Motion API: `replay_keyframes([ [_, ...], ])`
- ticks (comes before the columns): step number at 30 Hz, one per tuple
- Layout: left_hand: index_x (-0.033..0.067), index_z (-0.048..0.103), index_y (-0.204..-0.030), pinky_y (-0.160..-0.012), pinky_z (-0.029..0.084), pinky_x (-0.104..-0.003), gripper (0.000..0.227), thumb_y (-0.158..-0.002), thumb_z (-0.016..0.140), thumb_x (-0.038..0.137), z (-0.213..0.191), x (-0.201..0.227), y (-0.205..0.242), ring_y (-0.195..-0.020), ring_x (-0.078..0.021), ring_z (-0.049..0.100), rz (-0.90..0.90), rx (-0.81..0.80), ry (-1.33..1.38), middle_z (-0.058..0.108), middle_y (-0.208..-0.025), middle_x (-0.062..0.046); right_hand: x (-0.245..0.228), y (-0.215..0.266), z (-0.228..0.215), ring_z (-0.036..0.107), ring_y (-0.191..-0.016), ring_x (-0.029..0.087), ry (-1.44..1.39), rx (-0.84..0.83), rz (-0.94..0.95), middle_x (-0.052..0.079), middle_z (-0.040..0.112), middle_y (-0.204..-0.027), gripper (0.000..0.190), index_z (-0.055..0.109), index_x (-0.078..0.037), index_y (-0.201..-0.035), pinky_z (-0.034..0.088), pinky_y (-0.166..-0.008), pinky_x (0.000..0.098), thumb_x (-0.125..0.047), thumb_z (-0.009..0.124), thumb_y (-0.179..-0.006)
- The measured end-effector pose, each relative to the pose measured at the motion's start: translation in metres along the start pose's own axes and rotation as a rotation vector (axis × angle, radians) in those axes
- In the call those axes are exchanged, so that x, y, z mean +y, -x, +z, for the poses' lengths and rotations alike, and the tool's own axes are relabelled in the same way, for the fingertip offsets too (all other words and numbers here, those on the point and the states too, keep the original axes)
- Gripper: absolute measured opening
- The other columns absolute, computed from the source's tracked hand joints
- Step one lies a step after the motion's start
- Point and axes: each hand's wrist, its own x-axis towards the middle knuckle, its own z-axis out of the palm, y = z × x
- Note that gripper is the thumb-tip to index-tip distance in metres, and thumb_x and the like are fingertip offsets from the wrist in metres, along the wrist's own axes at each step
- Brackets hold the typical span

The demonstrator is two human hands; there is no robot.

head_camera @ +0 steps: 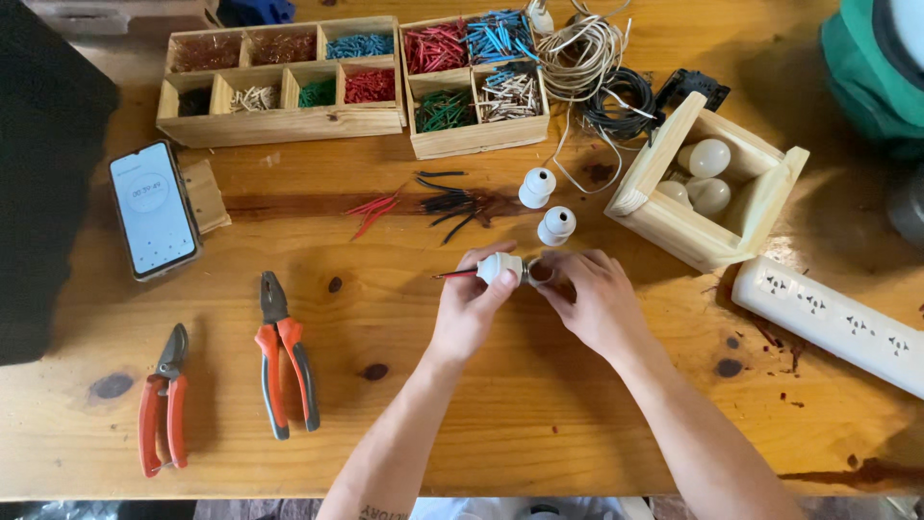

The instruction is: The person assembles multiple light sockets by hand, inserting wires into the socket base, tightening the screw terminals, and screwing on the outer plastic shell. They repeat this process for several sockets, placing finished units on the table.

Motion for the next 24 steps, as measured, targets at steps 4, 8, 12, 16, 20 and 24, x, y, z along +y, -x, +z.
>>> replay_keyframes([
  [4,0.0092,0.066,-0.137,-0.101,0.042,-0.035,0.051,-0.094,0.073,0.036,-0.002,-0.004,0.001,-0.117,-0.02,0.052,0.13,-0.127,-0.066,0.061,-0.126,-0.015,0.014,0.008,-0.003,0.069,-0.098,0.031,-0.14,-0.029,0.091,0.009,0.073,-0.106,0.037,0.069,-0.01,-0.112,0.055,-0.079,0.0425,-0.025,0.082,-0.082],
  [8,0.0071,0.059,-0.143,-0.116,0.031,-0.045,0.059,-0.094,0.072,0.038,0.007,-0.013,0.008,-0.137,-0.0301,0.046,0.201,-0.236,-0.048,0.055,-0.14,-0.019,0.01,0.02,0.0,0.065,-0.072,0.018,-1.014,-0.194,0.352,0.012,0.071,-0.09,0.056,0.063,0.002,-0.125,0.052,-0.063,0.0293,-0.047,0.054,-0.099],
  [12,0.0039,0.051,-0.149,-0.122,0.023,-0.051,0.064,-0.098,0.066,0.039,0.013,-0.013,0.014,-0.144,-0.0359,0.038,0.133,-0.33,-0.012,0.049,-0.144,-0.023,-0.001,0.017,-0.008,0.062,-0.065,0.016,-0.861,-0.296,0.548,0.006,0.067,-0.065,0.04,0.071,-0.01,-0.118,0.045,-0.067,0.0303,-0.04,0.064,-0.094],
  [16,0.0031,0.058,-0.143,-0.116,0.034,-0.05,0.048,-0.104,0.056,0.031,0.017,-0.009,0.016,-0.135,-0.0319,0.049,0.062,-0.32,0.071,0.056,-0.138,-0.023,0.015,0.026,0.005,0.062,-0.065,0.019,-1.157,-0.176,0.5,0.014,0.06,-0.085,0.035,0.066,0.007,-0.115,0.05,-0.059,0.0306,-0.02,0.068,-0.093],
  [20,0.0021,0.061,-0.139,-0.112,0.041,-0.046,0.044,-0.105,0.054,0.029,0.027,-0.011,0.019,-0.126,-0.0269,0.057,0.036,-0.251,0.124,0.063,-0.13,-0.022,0.023,0.031,0.006,0.066,-0.07,0.019,-1.016,-0.151,0.449,0.016,0.063,-0.086,0.035,0.068,0.004,-0.114,0.054,-0.06,0.0296,-0.02,0.074,-0.09],
  [24,0.0029,0.064,-0.135,-0.108,0.044,-0.045,0.04,-0.106,0.053,0.028,0.03,-0.007,0.018,-0.122,-0.0253,0.059,0.021,-0.189,0.096,0.067,-0.127,-0.021,0.012,0.032,0.009,0.072,-0.1,0.025,-0.752,-0.089,0.372,0.02,0.069,-0.117,0.046,0.063,-0.002,-0.121,0.059,-0.083,0.0344,-0.009,0.086,-0.082],
])
